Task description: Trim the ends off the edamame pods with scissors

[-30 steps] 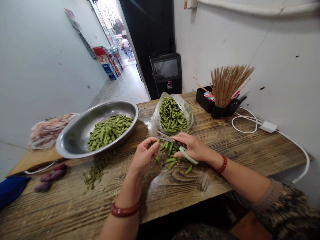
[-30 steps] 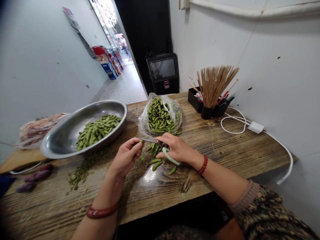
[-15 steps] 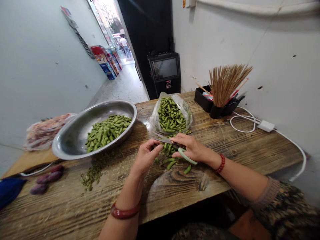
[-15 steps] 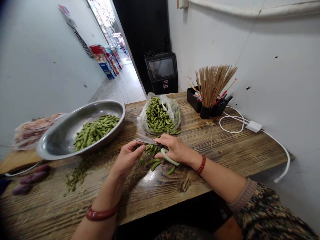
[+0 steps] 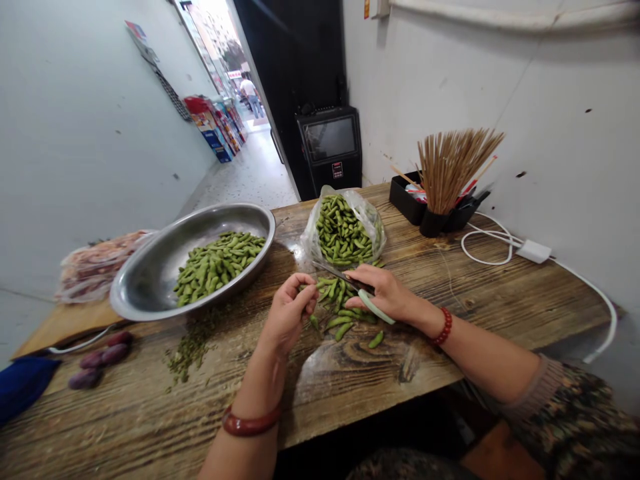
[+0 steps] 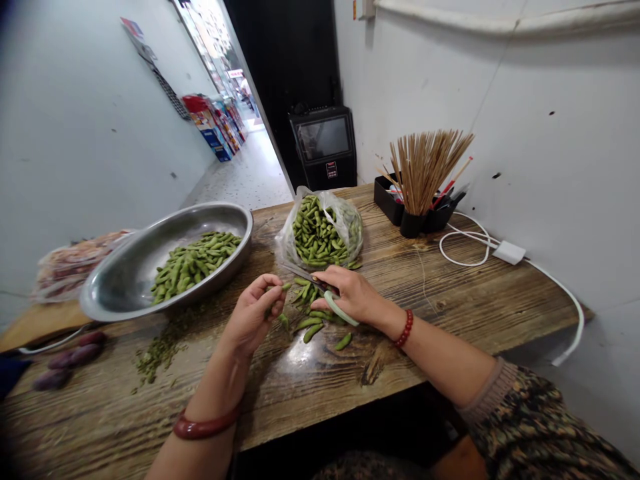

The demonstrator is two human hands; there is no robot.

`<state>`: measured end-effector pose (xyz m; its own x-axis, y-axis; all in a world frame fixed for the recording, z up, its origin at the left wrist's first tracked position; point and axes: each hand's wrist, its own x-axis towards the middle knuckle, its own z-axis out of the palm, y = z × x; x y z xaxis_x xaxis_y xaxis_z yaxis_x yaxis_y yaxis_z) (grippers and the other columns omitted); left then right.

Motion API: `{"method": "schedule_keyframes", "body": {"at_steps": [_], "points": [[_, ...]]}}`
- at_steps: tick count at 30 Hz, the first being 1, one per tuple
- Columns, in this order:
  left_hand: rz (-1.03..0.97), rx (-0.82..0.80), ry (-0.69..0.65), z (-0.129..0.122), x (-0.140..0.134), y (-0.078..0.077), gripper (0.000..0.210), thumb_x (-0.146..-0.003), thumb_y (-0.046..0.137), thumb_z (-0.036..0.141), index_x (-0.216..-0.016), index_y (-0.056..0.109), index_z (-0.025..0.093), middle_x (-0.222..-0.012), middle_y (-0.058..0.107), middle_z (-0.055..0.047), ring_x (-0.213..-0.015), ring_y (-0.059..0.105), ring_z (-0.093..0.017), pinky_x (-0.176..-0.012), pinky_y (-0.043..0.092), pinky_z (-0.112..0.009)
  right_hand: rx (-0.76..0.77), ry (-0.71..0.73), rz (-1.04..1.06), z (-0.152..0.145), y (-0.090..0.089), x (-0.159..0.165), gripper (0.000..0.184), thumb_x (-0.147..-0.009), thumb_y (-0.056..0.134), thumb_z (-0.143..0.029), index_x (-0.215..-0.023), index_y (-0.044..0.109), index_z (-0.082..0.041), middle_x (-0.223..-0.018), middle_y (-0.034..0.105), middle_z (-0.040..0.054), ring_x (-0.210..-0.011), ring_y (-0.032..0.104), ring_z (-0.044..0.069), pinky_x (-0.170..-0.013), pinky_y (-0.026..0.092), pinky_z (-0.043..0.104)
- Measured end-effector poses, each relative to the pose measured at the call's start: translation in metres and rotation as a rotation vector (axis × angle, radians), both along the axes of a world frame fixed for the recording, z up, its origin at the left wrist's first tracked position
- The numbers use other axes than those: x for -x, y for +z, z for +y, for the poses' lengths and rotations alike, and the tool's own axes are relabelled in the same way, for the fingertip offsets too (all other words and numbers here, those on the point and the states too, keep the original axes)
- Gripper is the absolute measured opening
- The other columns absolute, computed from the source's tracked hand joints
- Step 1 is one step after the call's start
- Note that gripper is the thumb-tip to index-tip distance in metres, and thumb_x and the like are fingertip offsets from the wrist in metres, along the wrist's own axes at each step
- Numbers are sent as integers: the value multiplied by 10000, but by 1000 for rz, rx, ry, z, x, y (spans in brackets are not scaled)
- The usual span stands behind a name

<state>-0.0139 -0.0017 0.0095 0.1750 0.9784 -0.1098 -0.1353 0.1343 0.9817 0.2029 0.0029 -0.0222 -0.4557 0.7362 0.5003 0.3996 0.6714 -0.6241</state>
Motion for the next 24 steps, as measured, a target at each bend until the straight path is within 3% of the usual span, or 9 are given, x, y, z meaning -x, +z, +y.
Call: {"method": "schedule_keyframes", "body": {"at_steps": [3, 11, 24], "points": [[-60, 26, 6, 1, 1, 1, 229, -702, 698, 276, -809, 519, 182, -651, 583, 28, -436, 405, -44, -391, 218, -155, -13, -8, -26, -1, -1, 0, 528, -771, 712, -382, -1224, 551, -164, -918, 570, 55, -754, 543, 157, -702, 472, 284], [-39, 3, -29, -1, 1, -2, 247, -716, 706, 278, -908, 651, 133, -702, 613, -8, -482, 415, -40, -417, 236, -152, -34, 46, -83, -5, 5, 2, 588, -766, 714, -394, -1271, 519, -163, -962, 555, 73, -779, 542, 168, -716, 476, 295], [-116, 27, -93, -2, -2, -6, 240, -696, 753, 263, -807, 579, 140, -645, 617, 2, -450, 390, -32, -415, 223, -148, -59, 82, -77, -6, 7, 5, 596, -744, 738, -365, -1262, 524, -162, -990, 577, 92, -870, 573, 202, -781, 489, 324]]}}
